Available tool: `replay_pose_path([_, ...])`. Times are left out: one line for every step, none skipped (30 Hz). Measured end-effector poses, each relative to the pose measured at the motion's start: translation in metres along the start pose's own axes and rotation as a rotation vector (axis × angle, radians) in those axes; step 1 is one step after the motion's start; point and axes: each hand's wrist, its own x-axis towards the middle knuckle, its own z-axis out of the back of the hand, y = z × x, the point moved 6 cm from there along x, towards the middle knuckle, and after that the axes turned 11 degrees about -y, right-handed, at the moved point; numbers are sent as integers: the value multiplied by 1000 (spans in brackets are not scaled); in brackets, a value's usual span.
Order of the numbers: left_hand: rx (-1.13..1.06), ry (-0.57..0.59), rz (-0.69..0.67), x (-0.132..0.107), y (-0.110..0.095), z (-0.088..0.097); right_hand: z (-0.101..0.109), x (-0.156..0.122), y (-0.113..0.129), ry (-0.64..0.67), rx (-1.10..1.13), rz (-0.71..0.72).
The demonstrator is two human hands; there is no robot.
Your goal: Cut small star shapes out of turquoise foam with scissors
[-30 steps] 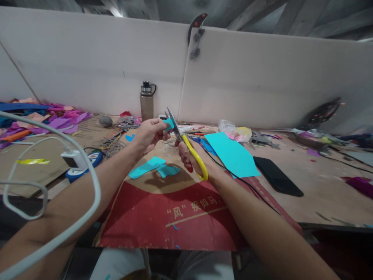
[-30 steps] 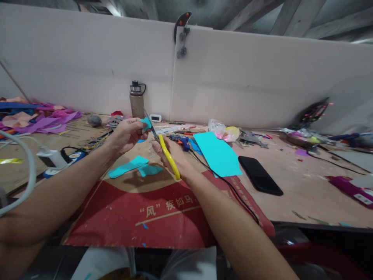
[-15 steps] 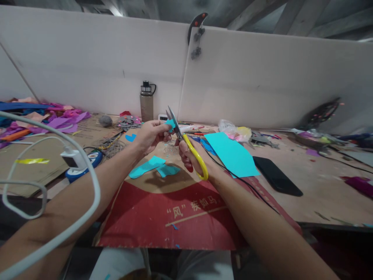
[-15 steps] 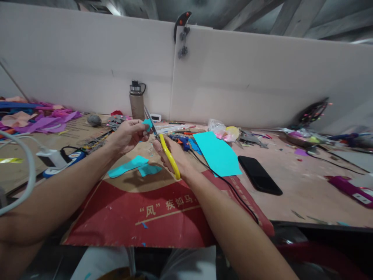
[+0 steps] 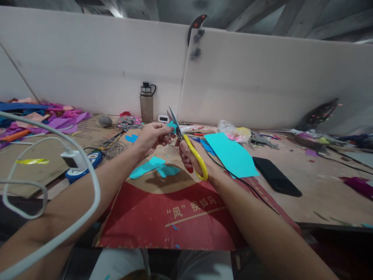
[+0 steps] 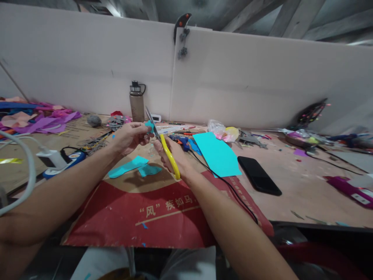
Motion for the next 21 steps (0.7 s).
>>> replay_pose_path([2,-1,9,0,1,0,0,0,0,-9,2,-4])
replay_pose_path([2,-3,18,-1,1,0,0,1,1,-21,15,-15])
replay_pose_path([0,-6,24,-1,1,-1,1,1,1,-37,40,-33])
replay_pose_path([-5,-10,26,-2,1,-1,1,3,2,-59,72,-53])
replay_pose_path([-11,-16,26,-2,1,-2,3,4,2,-87,103,-72])
replay_pose_path([-17,-23,26,-2,1,-2,5,6,3,-123,135,-86])
replay_pose_path([-21,-30,27,-2,1,-2,7,9,3,-161,164,-95])
replay_pose_path([-26,-33,30,-2,1,-2,9,11,4,-195,192,-98])
replay_pose_path([-30,-34,33,-2,1,-3,12,13,4,-226,221,-97])
replay_pose_path([-32,-30,33,-2,2,-3,14,15,4,-252,248,-92])
replay_pose_path([-31,-22,26,-2,2,-4,16,17,3,-271,271,-82])
replay_pose_path([-22,-12,5,-1,2,-4,17,19,3,-285,292,-70])
replay_pose_path([-1,0,-32,-1,1,-5,19,20,2,-295,309,-61])
replay_pose_path([34,9,-85,-1,0,-5,20,21,1,-303,327,-59])
replay_pose_path([81,16,-152,-2,-2,-5,21,22,1,-306,346,-63])
replay_pose_path([138,23,-228,-2,-3,-5,21,23,0,-302,364,-70])
replay_pose_path([199,32,-307,-3,-5,-6,20,23,0,-293,378,-74])
replay_pose_path([257,45,-381,-4,-6,-7,19,23,0,-280,386,-74])
replay_pose_path([310,58,-448,-6,-6,-8,18,23,1,-266,388,-68])
replay_pose_path([357,71,-500,-7,-5,-9,18,23,3,-254,385,-53])
replay_pose_path([395,82,-536,-9,-5,-10,17,22,4,-249,375,-31])
